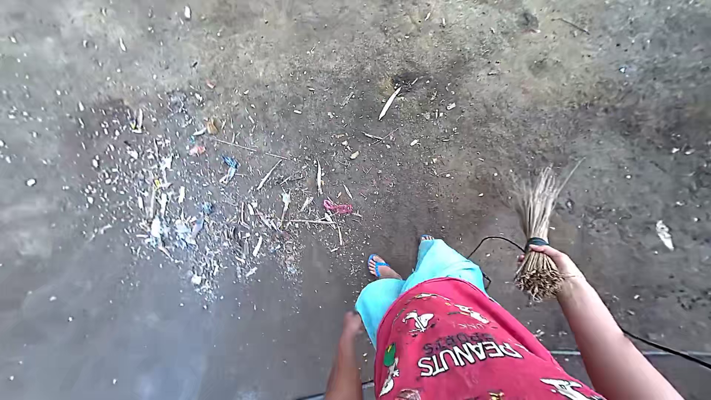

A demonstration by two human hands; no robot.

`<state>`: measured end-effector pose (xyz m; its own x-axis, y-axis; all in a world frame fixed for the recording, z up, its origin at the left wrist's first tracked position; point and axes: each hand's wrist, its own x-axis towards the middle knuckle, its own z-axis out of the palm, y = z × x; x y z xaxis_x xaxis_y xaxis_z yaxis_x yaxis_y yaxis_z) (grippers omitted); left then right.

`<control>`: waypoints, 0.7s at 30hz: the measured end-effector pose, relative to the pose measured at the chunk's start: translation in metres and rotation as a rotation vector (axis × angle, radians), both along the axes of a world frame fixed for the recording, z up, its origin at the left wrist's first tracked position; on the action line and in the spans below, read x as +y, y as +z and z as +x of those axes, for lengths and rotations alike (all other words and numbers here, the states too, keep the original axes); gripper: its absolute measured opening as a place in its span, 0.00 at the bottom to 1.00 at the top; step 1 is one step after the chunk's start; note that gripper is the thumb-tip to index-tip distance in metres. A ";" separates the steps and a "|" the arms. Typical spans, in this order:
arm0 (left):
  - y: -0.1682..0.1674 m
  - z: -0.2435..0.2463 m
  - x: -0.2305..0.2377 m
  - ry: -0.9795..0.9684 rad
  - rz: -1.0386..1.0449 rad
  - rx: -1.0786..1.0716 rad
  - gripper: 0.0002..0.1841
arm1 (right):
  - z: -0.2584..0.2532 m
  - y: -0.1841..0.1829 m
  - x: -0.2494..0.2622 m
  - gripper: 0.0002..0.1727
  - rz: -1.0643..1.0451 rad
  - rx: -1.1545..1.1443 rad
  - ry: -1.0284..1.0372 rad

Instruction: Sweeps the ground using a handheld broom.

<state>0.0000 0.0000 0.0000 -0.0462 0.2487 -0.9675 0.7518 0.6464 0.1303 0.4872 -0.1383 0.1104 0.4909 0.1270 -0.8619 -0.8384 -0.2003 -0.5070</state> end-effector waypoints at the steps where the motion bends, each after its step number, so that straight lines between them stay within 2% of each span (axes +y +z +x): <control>1: -0.016 -0.015 0.035 0.009 0.093 -0.004 0.23 | -0.013 0.002 0.002 0.05 -0.025 -0.045 -0.080; 2: -0.015 -0.021 0.071 0.060 0.199 -0.008 0.22 | -0.025 0.004 0.005 0.03 -0.052 -0.065 -0.154; 4: 0.008 -0.020 0.136 0.211 0.388 -0.022 0.22 | -0.042 0.004 0.010 0.05 -0.113 0.003 -0.288; 7: 0.034 -0.008 0.206 0.476 0.588 -0.097 0.23 | -0.052 -0.021 0.015 0.20 -0.133 0.173 -0.365; 9: 0.044 0.011 0.228 0.593 0.657 -0.126 0.21 | -0.052 -0.041 0.029 0.25 -0.159 0.244 -0.359; 11: 0.046 0.034 0.229 0.629 0.639 -0.157 0.21 | -0.046 -0.062 0.049 0.25 -0.132 0.352 -0.370; 14: 0.031 0.056 0.206 0.547 0.482 -0.198 0.23 | -0.025 -0.102 0.099 0.30 -0.015 0.492 -0.283; 19: 0.025 0.087 0.151 0.357 0.137 -0.047 0.22 | 0.050 -0.085 0.256 0.22 0.313 0.398 0.262; 21: 0.022 0.093 0.138 0.290 0.149 -0.005 0.21 | 0.093 -0.090 0.304 0.24 0.423 0.416 0.324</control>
